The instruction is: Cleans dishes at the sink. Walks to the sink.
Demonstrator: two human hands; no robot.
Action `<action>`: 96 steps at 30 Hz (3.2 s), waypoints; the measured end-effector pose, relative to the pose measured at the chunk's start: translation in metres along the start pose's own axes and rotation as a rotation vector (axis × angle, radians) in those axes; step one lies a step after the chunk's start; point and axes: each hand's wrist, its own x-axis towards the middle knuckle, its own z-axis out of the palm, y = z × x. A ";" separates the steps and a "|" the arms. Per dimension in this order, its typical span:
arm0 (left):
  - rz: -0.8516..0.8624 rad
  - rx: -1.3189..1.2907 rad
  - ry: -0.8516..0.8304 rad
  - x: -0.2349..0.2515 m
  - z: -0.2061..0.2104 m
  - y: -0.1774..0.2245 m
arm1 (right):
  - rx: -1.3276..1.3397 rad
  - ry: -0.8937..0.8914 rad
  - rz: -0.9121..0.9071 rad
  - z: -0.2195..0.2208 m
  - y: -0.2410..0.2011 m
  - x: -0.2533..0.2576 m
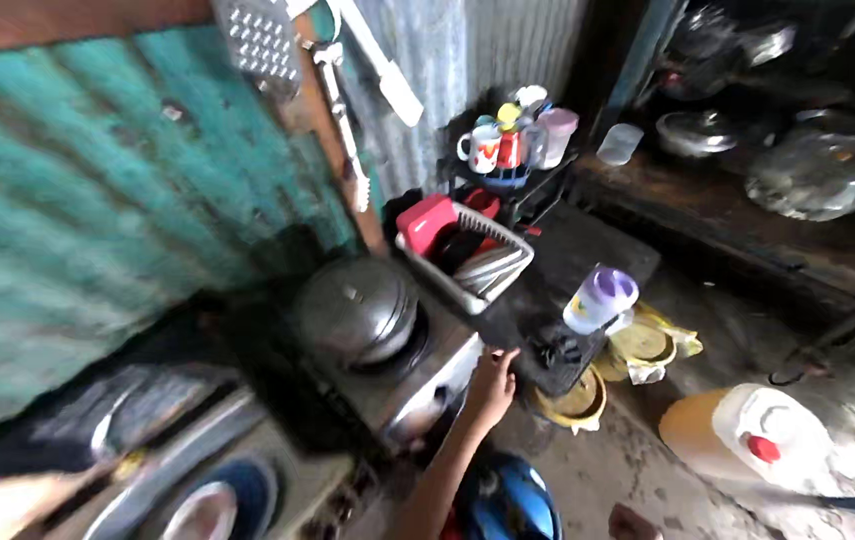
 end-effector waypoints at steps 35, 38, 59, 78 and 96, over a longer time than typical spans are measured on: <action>-1.375 -0.500 0.684 -0.462 -0.163 -0.429 | -0.357 -1.037 -0.598 0.342 -0.282 -0.121; -1.332 -0.300 0.698 -0.456 -0.171 -0.423 | -0.338 -0.988 -0.539 0.367 -0.299 -0.105; -0.859 -1.301 1.100 -0.385 -0.237 -0.379 | 0.238 -0.598 0.091 0.574 -0.383 0.045; -0.933 -1.142 1.161 -0.356 -0.232 -0.377 | -0.164 -0.479 -0.132 0.562 -0.399 0.028; -0.925 -1.081 1.112 -0.340 -0.212 -0.369 | -0.468 -1.076 -0.531 0.564 -0.388 -0.088</action>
